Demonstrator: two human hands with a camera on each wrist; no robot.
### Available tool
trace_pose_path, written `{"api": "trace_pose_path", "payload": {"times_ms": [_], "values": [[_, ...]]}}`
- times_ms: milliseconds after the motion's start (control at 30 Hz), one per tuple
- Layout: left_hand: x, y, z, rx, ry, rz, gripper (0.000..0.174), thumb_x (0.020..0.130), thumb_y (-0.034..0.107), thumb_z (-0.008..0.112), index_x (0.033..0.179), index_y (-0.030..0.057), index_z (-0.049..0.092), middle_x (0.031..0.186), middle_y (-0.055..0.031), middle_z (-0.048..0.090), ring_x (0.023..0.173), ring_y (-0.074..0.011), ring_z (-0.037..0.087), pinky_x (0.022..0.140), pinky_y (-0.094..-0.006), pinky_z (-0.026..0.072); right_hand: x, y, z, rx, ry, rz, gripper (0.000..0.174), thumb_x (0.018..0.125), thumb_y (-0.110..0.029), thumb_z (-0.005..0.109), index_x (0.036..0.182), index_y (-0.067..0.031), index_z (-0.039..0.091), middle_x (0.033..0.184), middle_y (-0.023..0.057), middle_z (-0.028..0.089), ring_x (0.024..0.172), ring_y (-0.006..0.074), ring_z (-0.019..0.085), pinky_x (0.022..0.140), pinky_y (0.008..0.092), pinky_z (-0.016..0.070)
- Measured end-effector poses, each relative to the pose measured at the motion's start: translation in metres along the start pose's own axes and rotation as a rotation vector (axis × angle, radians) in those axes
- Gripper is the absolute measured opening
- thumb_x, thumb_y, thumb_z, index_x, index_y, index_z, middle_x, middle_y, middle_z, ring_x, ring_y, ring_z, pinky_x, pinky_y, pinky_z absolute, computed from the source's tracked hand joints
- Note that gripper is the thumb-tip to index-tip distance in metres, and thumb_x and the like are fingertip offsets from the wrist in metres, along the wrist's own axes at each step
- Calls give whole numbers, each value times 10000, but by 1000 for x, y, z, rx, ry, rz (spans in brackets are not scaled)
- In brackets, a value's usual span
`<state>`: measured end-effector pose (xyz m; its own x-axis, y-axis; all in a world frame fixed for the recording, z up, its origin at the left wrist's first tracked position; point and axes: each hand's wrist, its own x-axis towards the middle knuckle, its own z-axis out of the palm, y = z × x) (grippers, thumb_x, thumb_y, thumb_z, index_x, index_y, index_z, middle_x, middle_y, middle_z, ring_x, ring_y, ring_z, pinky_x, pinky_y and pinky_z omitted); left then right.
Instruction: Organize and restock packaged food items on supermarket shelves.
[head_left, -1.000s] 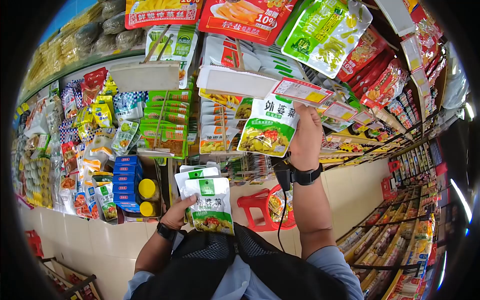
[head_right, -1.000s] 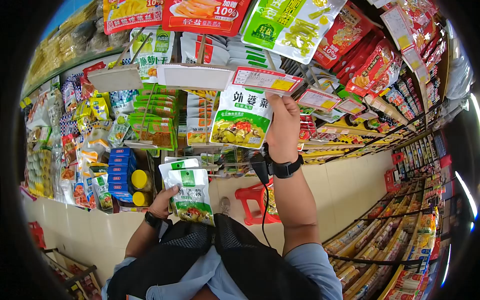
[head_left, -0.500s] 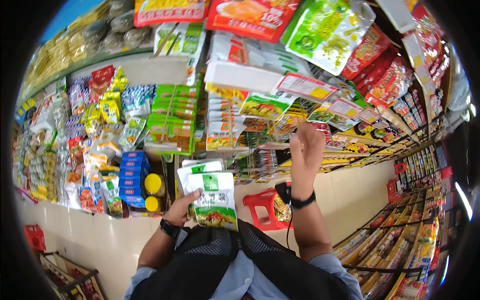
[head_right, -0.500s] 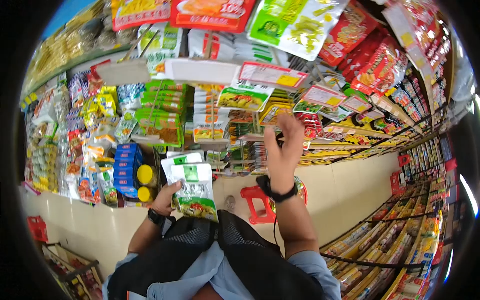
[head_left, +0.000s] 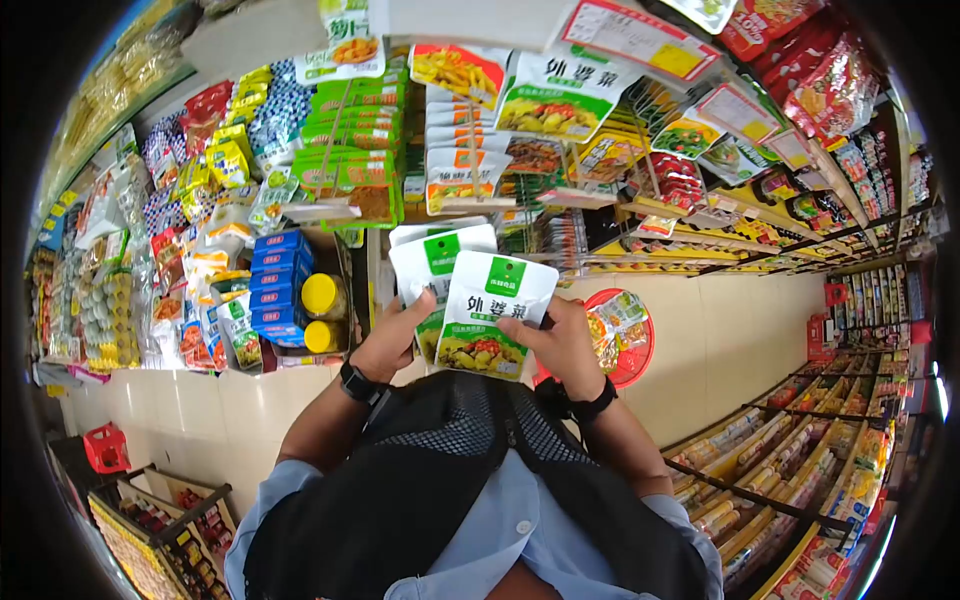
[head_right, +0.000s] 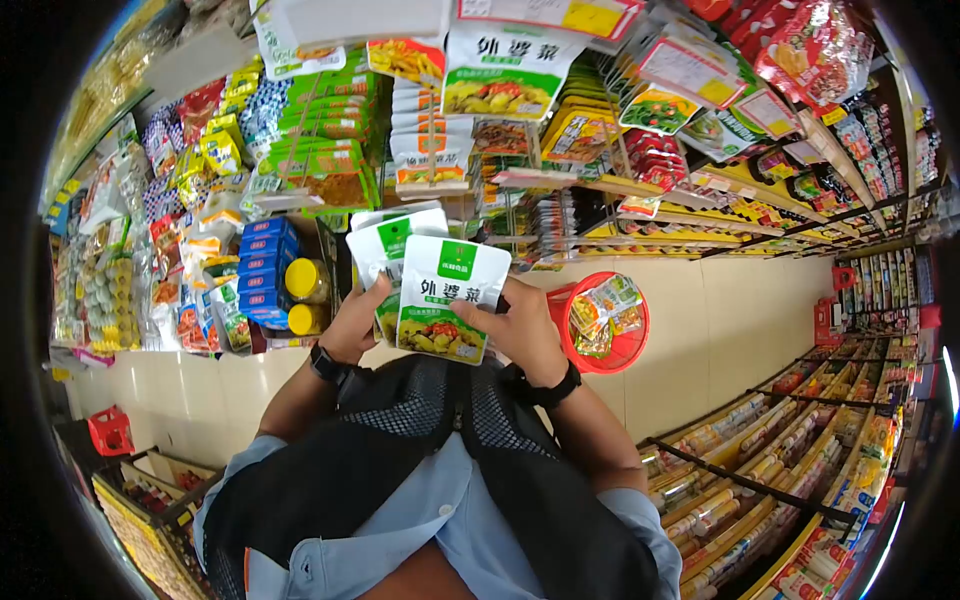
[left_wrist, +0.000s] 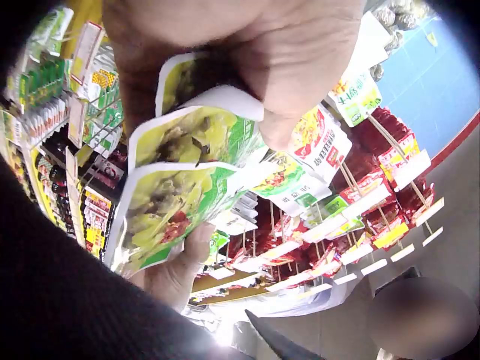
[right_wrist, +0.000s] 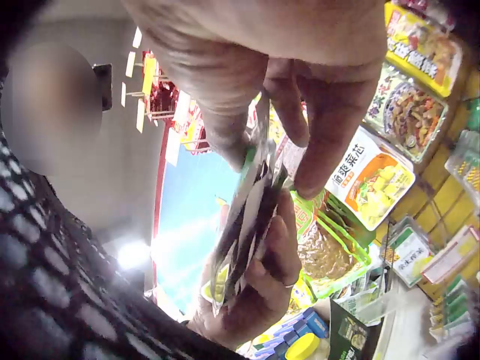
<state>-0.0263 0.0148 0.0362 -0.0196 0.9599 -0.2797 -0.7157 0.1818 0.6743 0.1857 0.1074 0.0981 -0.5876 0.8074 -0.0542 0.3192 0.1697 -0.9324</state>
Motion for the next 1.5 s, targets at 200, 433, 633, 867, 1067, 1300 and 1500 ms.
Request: {"api": "trace_pose_path", "payload": {"times_ms": [200, 433, 633, 867, 1067, 1300, 1500], "values": [[-2, -2, -4, -57, 20, -89, 487, 962, 254, 528, 1361, 21, 372, 1283, -122, 540, 1154, -247, 554, 953, -385, 477, 8, -22, -30, 651, 217, -76, 217, 863, -27, 637, 1078, 6, 636, 993, 39, 680, 832, 105, 633, 753, 261, 508], [-6, -10, -13, -39, 49, -35, 494, 933, 243, 579, 1352, 55, 398, 1243, -88, 558, 1124, -238, 565, 941, -377, 479, 75, -89, -80, 714, 193, -213, 236, 915, -193, 618, 1017, 18, 652, 894, 22, 682, 764, 60, 616, 666, 226, 485], [-12, -10, -28, -116, 61, -63, 498, 950, 251, 548, 1371, 53, 371, 1296, -103, 525, 1164, -261, 541, 975, -403, 454, 98, -103, -84, 743, 169, -285, 219, 915, -186, 618, 974, 17, 676, 863, 28, 687, 737, 62, 615, 664, 228, 481], [-9, -11, -27, -124, 42, -98, 499, 948, 257, 551, 1366, 50, 375, 1277, -108, 536, 1154, -259, 548, 970, -401, 458, 115, -111, -85, 802, 152, -328, 221, 911, -188, 623, 970, 20, 673, 872, 40, 686, 732, 75, 621, 672, 234, 488], [-1, -18, -28, -59, 58, -84, 501, 938, 269, 573, 1353, 60, 388, 1239, -97, 554, 1127, -239, 563, 937, -385, 482, 127, -121, -85, 807, 194, -317, 193, 888, -168, 635, 920, 20, 665, 861, 55, 684, 717, 95, 632, 651, 246, 506], [-1, -15, -26, -72, 38, -65, 519, 932, 297, 577, 1354, 62, 385, 1252, -97, 550, 1132, -243, 563, 943, -392, 480, 128, -116, -82, 851, 175, -307, 199, 885, -169, 640, 947, 18, 661, 864, 58, 686, 725, 99, 639, 653, 251, 508], [-4, -7, -21, -60, 32, -102, 521, 937, 321, 563, 1342, 36, 400, 1261, -110, 550, 1141, -252, 562, 962, -397, 466, 129, -117, -84, 868, 233, -302, 191, 867, -165, 649, 919, 18, 664, 839, 49, 681, 691, 86, 621, 639, 229, 483]]}}
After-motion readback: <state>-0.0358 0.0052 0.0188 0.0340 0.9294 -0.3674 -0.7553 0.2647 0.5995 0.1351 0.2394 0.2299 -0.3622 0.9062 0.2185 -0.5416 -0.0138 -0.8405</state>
